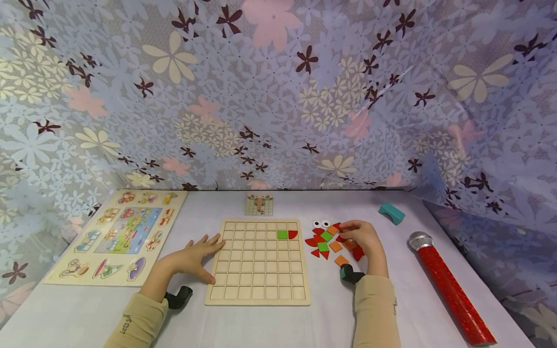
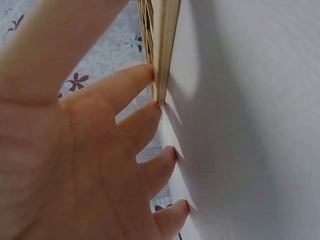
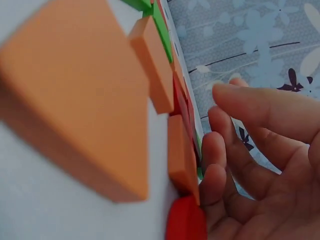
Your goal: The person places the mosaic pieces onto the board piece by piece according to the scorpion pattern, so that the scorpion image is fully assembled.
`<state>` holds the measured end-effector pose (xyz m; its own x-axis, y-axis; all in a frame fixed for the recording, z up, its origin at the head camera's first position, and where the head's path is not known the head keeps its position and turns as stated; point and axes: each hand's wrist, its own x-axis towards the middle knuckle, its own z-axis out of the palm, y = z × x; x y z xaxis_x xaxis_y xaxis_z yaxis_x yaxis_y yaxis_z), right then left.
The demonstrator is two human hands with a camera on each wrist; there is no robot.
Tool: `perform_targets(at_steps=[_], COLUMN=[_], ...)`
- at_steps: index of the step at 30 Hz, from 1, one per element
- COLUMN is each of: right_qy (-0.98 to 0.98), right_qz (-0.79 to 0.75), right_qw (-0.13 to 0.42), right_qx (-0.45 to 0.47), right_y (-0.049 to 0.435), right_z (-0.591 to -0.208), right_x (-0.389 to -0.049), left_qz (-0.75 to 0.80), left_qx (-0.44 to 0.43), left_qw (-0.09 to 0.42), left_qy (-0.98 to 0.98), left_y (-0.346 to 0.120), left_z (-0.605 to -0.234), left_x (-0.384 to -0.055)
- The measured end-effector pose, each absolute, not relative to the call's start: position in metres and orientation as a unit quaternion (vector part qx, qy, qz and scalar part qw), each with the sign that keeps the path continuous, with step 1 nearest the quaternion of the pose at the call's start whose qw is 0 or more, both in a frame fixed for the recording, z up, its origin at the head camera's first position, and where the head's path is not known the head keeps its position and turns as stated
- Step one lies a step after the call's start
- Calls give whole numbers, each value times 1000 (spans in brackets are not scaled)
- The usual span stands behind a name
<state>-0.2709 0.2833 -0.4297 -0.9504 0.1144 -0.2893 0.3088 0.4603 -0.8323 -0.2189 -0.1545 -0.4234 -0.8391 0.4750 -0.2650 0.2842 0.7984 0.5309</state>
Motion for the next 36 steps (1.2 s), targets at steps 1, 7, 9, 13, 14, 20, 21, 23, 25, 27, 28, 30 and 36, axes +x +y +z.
perform_targets(at_steps=[1,7,9,13,14,20,21,23,25,27,28,30,36], right_qy=[849,839,842,856,859,867,868,868,869,871,869,868,866], right_qz=[-505,-517,-509,-486,-481,-470,-469,-470,-467,-466,-470,-475,-482], right_qw=[102,135,139,138,139,136,134,134,129,122,120,112,97], right_qx=[119,104,107,110,106,93,91,93,97,97,100,97,89], right_y=[283,283,282,281,281,282,282,282,280,279,279,278,278], right_z=[-429,-431,-432,-431,-431,-431,-431,-431,-431,-431,-431,-430,-427], right_x=[-270,-270,-270,-270,-270,-272,-272,-274,-274,-273,-273,-271,-271], left_qz=[243,249,255,265,267,261,257,250,246,246,246,246,242], left_qx=[204,205,208,220,221,214,214,214,216,217,217,216,218], left_qw=[197,199,198,196,194,194,194,193,192,192,192,194,194], left_qy=[928,926,923,918,917,921,922,924,925,925,925,925,925], left_y=[-154,-155,-156,-158,-159,-156,-156,-155,-155,-156,-156,-156,-157], left_z=[-423,-423,-423,-423,-423,-419,-418,-418,-419,-420,-421,-423,-423], left_x=[-219,-219,-219,-218,-218,-215,-215,-215,-216,-217,-217,-218,-219])
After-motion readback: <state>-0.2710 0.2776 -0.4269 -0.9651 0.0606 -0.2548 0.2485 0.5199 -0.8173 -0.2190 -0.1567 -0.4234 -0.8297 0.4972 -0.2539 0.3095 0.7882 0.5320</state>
